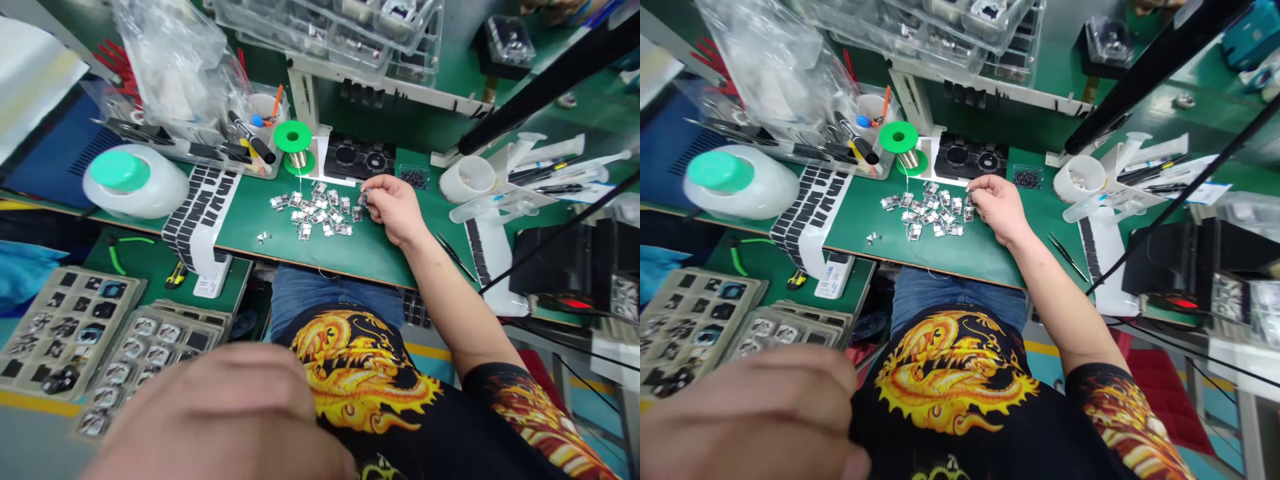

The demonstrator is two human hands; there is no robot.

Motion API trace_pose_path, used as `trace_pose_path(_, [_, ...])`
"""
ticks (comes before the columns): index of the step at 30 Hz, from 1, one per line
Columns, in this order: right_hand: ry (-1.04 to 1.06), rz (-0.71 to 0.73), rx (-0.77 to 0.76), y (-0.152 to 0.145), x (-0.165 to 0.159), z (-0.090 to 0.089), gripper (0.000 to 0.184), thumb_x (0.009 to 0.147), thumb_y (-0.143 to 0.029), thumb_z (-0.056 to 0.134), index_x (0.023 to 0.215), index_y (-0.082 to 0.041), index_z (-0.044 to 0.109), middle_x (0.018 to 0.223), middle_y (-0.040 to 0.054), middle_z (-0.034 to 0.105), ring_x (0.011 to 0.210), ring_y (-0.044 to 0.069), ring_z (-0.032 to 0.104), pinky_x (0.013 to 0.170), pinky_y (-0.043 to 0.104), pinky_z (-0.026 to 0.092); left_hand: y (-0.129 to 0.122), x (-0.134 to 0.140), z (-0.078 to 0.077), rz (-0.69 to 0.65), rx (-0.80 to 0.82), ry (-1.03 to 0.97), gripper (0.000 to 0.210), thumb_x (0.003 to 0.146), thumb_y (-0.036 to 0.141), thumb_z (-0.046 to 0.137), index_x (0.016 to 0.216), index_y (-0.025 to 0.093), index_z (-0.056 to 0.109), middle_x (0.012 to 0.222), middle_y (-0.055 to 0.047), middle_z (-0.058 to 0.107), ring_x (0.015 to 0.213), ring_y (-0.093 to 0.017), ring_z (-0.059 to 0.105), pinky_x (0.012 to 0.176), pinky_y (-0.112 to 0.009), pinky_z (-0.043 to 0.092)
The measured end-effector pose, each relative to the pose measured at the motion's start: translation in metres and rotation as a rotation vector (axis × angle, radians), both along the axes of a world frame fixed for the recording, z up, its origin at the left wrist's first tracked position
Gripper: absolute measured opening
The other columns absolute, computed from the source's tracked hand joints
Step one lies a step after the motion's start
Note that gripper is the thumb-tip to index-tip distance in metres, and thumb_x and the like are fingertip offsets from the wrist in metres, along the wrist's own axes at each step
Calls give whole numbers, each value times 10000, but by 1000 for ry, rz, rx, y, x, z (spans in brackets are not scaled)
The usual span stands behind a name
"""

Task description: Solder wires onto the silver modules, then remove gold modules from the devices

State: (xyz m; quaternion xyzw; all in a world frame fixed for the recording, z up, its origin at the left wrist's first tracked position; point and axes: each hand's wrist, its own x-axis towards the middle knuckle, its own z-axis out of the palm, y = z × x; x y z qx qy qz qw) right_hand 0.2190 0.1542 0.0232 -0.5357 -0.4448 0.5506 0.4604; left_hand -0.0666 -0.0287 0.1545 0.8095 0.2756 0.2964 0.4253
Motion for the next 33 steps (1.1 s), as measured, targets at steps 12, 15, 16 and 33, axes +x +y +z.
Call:
trace_pose_path(12, [92, -87, -42, 2, 3, 8, 225, 682, -232, 668, 901, -218, 715, 729, -9, 636, 515, 91, 469, 405, 225, 290, 38, 28, -119, 557, -428, -418, 103, 949, 262, 869, 1019, 202, 823, 937, -54, 755, 749, -119, 661, 605, -224, 542])
trace_pose_path(15, [33, -43, -48, 1, 7, 8, 179, 748, -280, 705, 915, -216, 719, 771, 0, 648, 533, 98, 481, 425, 244, 299, 34, 42, -121, 504, -551, -390, 159, 955, 329, 868, 974, 180, 814, 889, -49, 743, 714, -110, 624, 594, -217, 516])
trace_pose_path(16, [-22, -18, -26, 1, 10, 8, 179, 774, -303, 726, 930, -215, 725, 779, -1, 643, 550, 100, 484, 443, 249, 307, 34, 48, -120, 485, -581, -377, 182, 956, 348, 865, 960, 175, 810, 868, -45, 734, 703, -108, 609, 599, -220, 511])
trace_pose_path(33, [-542, 483, 204, -2, 36, 2, 483, 790, -201, 751, 1273, -196, 748, 916, -18, 702, 688, 113, 561, 663, 274, 442, 32, 99, -115, 218, -787, -179, 289, 930, 426, 820, 879, 146, 769, 749, 0, 609, 652, -95, 471, 597, -239, 384])
